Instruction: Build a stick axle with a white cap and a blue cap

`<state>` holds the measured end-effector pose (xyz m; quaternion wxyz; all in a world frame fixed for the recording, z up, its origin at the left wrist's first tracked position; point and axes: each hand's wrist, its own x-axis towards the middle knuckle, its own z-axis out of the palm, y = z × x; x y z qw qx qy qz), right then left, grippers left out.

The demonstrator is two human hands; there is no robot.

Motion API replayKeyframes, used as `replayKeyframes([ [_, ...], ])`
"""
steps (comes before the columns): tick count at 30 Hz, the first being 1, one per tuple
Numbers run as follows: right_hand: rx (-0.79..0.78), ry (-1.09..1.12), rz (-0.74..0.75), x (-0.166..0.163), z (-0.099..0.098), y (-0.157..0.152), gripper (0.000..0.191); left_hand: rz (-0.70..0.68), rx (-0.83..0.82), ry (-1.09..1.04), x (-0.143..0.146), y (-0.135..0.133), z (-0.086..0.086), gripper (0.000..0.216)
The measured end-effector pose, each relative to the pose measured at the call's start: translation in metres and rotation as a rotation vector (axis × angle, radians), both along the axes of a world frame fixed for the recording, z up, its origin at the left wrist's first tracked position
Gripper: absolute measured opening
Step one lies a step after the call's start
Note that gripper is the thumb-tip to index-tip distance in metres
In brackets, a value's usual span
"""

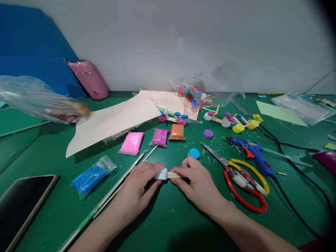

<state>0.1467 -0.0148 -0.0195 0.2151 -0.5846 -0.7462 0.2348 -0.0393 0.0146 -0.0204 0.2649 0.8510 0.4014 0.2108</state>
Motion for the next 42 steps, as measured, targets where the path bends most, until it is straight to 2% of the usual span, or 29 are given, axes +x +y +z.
replayKeyframes([
  [42,-0.016,0.053,0.01,-0.0018,0.0006,-0.0006,0.015,0.044,0.022,-0.018,-0.0003,-0.0014,0.0012,0.026],
])
